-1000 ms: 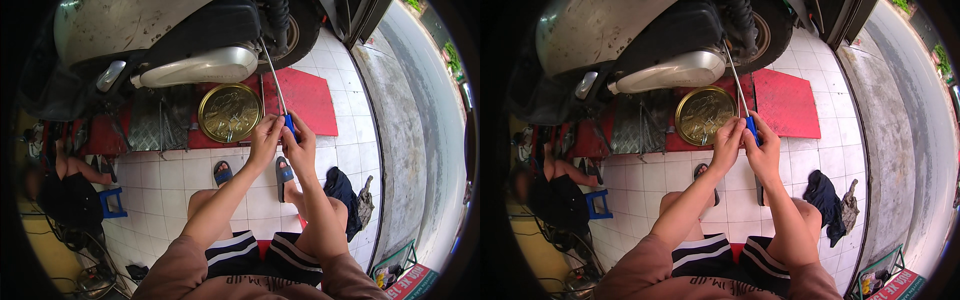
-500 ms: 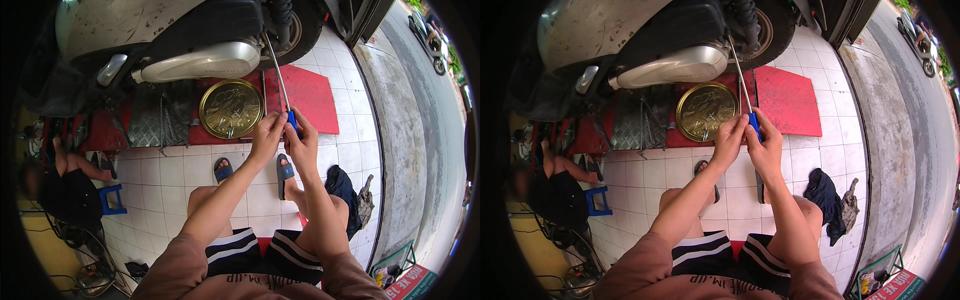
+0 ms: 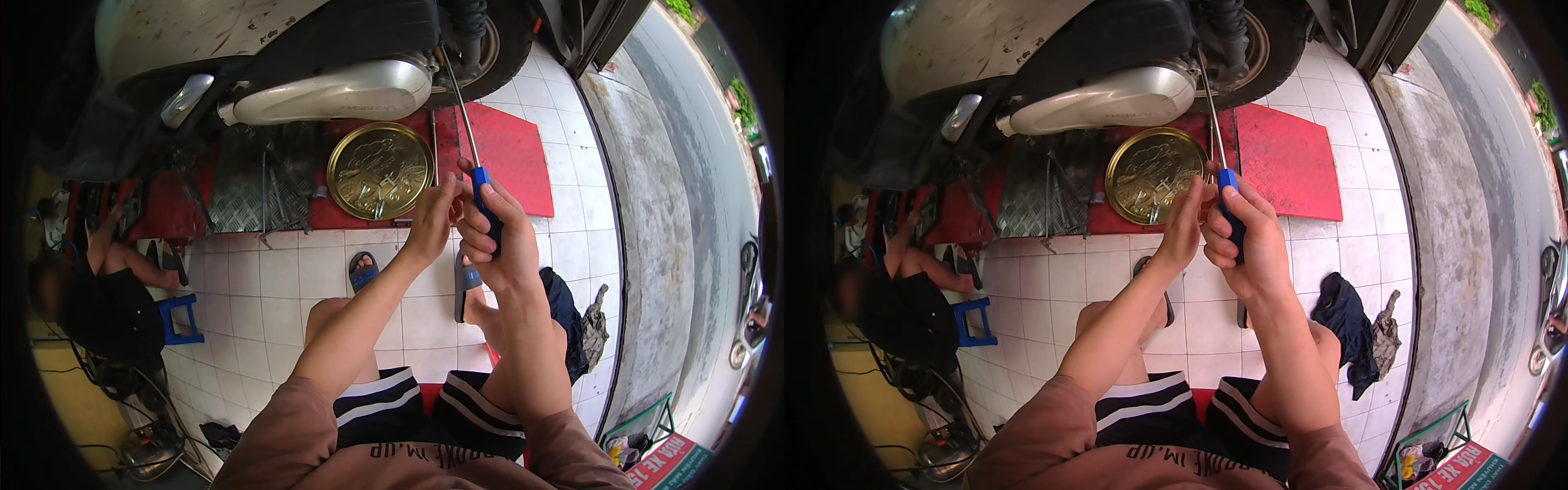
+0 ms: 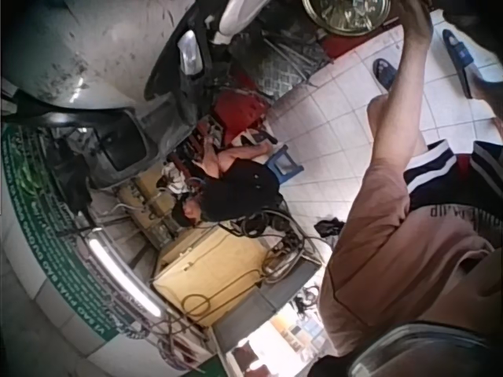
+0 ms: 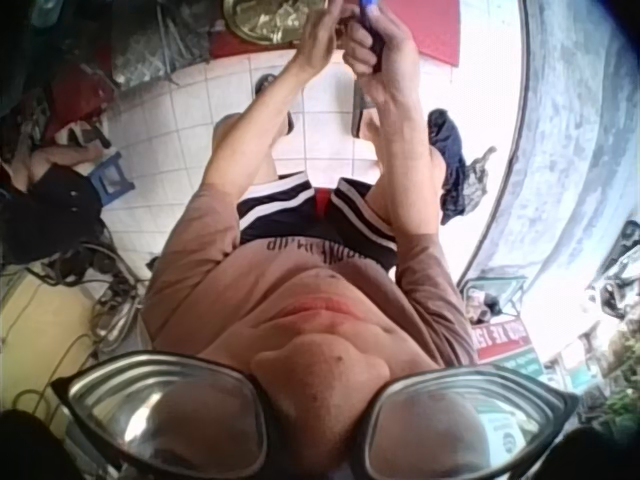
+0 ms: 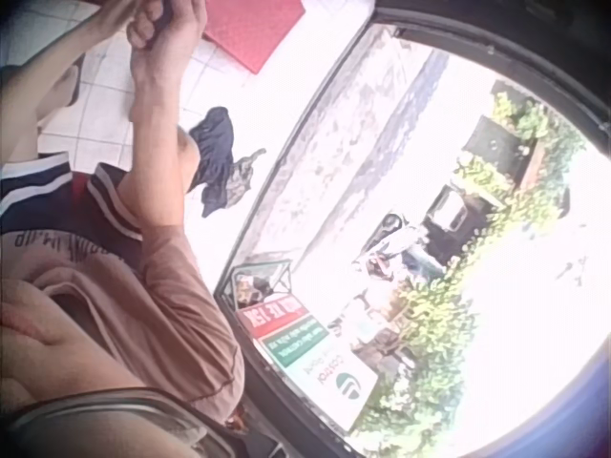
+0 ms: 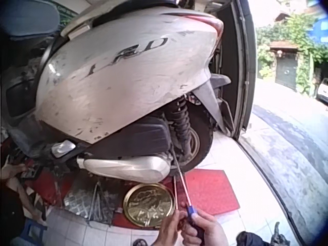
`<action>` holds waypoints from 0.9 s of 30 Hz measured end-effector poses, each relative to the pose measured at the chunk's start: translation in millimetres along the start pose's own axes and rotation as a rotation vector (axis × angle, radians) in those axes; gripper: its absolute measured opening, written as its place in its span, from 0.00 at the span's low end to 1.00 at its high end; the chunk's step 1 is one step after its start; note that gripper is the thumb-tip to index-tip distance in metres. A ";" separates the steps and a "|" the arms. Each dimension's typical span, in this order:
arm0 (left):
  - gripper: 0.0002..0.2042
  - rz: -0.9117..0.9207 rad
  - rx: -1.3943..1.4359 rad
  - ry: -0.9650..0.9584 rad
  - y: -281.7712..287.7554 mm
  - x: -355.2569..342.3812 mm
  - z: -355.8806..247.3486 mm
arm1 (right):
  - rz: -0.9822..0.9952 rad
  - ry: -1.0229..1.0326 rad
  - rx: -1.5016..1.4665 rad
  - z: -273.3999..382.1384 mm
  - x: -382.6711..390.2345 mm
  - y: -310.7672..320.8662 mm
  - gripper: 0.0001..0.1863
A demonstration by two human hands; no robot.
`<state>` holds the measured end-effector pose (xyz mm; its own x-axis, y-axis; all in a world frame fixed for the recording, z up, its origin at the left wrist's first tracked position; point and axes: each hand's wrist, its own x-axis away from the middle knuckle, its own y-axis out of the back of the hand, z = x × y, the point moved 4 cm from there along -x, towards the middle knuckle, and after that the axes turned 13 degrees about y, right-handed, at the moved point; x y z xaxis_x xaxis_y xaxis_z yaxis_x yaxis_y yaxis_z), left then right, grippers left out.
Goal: The person uses a T-handle wrench to tighten a bolt on the underside of a white motorcycle. They repeatedly apply torque to the wrench while seated on a low stool in a workshop.
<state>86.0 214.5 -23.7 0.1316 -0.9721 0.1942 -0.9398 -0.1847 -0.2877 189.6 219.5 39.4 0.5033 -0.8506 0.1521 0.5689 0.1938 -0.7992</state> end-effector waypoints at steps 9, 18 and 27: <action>0.19 0.091 0.052 -0.010 -9.3 12.4 -2.7 | -0.120 0.666 1.759 15.6 -2.1 -8.8 0.21; 0.09 0.327 0.214 0.158 2.9 -21.6 -12.4 | 0.054 0.817 1.523 3.0 3.9 -25.2 0.21; 0.11 0.480 0.345 0.136 4.8 -17.8 -17.3 | -0.001 0.165 0.033 -8.9 30.4 7.6 0.14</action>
<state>73.7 233.4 -12.3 -0.3444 -0.9355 0.0788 -0.7250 0.2117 -0.6554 203.5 190.8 32.7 0.3907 -0.9190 0.0537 0.5919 0.2061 -0.7792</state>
